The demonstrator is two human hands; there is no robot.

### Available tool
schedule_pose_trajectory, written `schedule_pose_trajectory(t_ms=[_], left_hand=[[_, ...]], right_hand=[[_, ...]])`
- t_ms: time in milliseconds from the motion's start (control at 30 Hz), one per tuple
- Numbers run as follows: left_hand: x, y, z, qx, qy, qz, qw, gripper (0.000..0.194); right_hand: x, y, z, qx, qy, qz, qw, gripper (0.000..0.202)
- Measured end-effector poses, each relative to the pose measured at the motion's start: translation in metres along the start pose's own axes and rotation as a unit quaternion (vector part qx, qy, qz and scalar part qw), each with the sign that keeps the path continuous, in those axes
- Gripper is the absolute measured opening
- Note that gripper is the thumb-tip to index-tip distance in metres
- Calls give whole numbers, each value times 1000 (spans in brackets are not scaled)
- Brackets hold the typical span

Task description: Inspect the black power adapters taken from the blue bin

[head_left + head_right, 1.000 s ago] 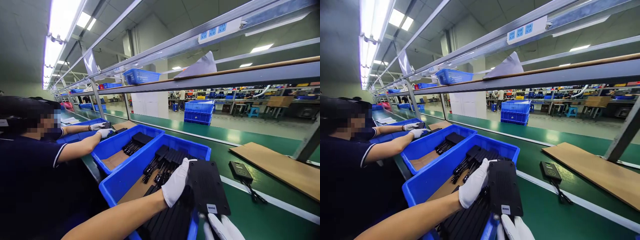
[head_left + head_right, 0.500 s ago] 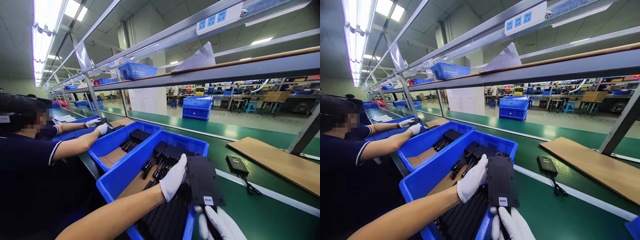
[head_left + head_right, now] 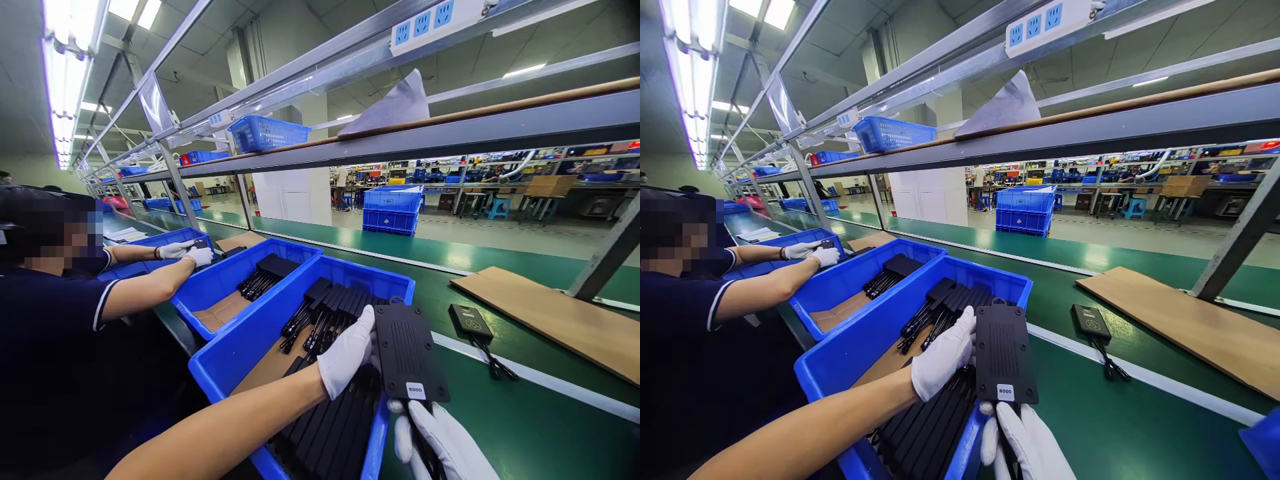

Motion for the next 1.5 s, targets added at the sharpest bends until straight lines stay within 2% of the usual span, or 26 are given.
schedule_pose_trajectory(t_ms=[167, 367, 533, 1033, 1500], left_hand=[[4, -7, -4, -11, -9, -18, 1000, 73], [7, -10, -7, -19, -15, -28, 999, 73], [6, -12, -8, -26, -17, -20, 999, 75], [9, -15, -9, 0, -14, -40, 999, 70], [8, -14, -8, 5, -16, -62, 998, 75]], right_hand=[[5, -2, 1, 13, -7, 45, 999, 51], [-6, -6, -8, 53, -25, 5, 998, 48], [-5, -6, -7, 42, -19, 30, 998, 48], [6, -8, -2, 12, -30, 78, 996, 52], [15, -8, 2, 2, -55, 105, 993, 44]])
Point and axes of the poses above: each hand's wrist, its own z-axis away from the middle knuckle, its own y-axis out of the palm, x = y × z, the point moved 8 cm from there along -z, towards the middle knuckle, and after that the axes turned 11 degrees about z, right-handed, at the moved point
